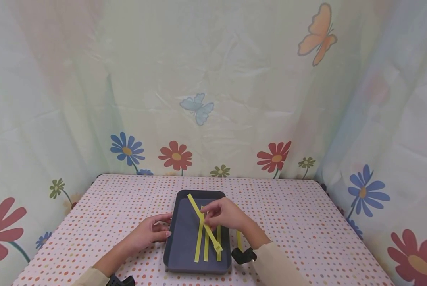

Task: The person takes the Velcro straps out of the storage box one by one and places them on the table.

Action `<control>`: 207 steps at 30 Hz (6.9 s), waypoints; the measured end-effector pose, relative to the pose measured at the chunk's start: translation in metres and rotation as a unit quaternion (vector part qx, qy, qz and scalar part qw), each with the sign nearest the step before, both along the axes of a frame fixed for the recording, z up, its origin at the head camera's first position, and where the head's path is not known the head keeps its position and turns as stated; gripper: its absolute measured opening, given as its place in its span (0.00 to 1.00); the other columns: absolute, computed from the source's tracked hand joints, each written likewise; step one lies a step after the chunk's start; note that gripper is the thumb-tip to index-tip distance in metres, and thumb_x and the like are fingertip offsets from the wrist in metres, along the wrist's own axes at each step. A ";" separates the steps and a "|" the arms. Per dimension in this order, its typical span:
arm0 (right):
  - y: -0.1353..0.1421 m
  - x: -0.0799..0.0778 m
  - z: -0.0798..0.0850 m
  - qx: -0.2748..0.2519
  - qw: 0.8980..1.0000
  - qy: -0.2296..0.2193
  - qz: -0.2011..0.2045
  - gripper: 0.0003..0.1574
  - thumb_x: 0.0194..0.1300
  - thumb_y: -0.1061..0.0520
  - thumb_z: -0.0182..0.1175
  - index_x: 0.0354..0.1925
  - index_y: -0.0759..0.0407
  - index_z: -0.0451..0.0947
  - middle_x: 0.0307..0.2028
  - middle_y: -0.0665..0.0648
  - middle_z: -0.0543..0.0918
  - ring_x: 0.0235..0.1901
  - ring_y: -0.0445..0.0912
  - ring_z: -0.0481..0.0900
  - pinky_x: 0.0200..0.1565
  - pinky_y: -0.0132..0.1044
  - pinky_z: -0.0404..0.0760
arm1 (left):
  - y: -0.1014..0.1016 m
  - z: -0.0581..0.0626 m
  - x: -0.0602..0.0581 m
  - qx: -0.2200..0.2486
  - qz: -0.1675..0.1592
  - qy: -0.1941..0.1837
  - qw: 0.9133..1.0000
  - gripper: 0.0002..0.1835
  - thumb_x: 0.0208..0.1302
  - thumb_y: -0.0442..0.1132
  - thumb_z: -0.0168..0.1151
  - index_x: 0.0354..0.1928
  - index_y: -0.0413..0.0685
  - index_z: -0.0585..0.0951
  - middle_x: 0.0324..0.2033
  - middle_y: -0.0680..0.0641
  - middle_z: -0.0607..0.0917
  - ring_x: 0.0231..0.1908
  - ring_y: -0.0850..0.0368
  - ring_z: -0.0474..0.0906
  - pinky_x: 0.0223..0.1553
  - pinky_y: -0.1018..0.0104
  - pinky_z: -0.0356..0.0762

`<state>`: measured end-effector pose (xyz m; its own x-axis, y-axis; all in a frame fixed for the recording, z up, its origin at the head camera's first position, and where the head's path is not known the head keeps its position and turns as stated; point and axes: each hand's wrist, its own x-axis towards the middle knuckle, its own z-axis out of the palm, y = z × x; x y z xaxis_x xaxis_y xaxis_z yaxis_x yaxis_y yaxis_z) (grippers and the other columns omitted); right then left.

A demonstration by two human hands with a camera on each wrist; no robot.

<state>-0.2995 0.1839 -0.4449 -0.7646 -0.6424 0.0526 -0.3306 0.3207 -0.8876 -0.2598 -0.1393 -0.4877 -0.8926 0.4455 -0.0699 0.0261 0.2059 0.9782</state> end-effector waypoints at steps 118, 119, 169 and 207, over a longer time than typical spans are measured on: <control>0.087 0.024 -0.033 0.107 0.921 -0.093 -0.363 0.20 0.62 0.66 0.69 0.52 0.71 0.82 0.33 0.59 0.84 0.25 0.45 0.84 0.30 0.38 0.88 | 0.000 -0.003 -0.003 -0.001 0.000 -0.011 1.000 0.37 0.69 0.36 0.68 0.76 0.38 0.65 0.63 0.38 0.76 0.49 0.57 0.84 0.49 0.63 0.87; 0.087 0.024 -0.033 0.110 0.922 -0.090 -0.361 0.19 0.61 0.66 0.69 0.51 0.71 0.82 0.32 0.59 0.84 0.25 0.44 0.84 0.30 0.38 0.88 | 0.000 -0.003 -0.003 0.000 0.000 -0.011 1.000 0.37 0.69 0.36 0.68 0.76 0.38 0.65 0.63 0.38 0.76 0.50 0.56 0.84 0.49 0.63 0.87; 0.083 0.034 -0.029 0.141 0.911 -0.077 -0.381 0.18 0.61 0.65 0.69 0.49 0.69 0.83 0.27 0.57 0.84 0.21 0.44 0.82 0.25 0.35 0.85 | 0.001 0.001 0.000 -0.003 -0.002 -0.004 1.000 0.37 0.69 0.35 0.67 0.76 0.35 0.64 0.63 0.35 0.76 0.49 0.56 0.84 0.48 0.63 0.87; 0.059 0.028 -0.003 0.093 0.929 -0.036 -0.357 0.16 0.64 0.62 0.69 0.49 0.69 0.85 0.33 0.57 0.88 0.27 0.44 0.86 0.32 0.39 0.89 | -0.001 0.005 0.002 -0.005 -0.001 -0.011 1.000 0.37 0.69 0.35 0.67 0.75 0.36 0.64 0.63 0.36 0.76 0.49 0.57 0.83 0.48 0.63 0.87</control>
<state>-0.2715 0.2431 -0.4484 -0.9965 0.0369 -0.0756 0.0828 0.5852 -0.8067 -0.2582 -0.1398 -0.4832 -0.8895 0.4470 -0.0950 0.0044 0.2161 0.9764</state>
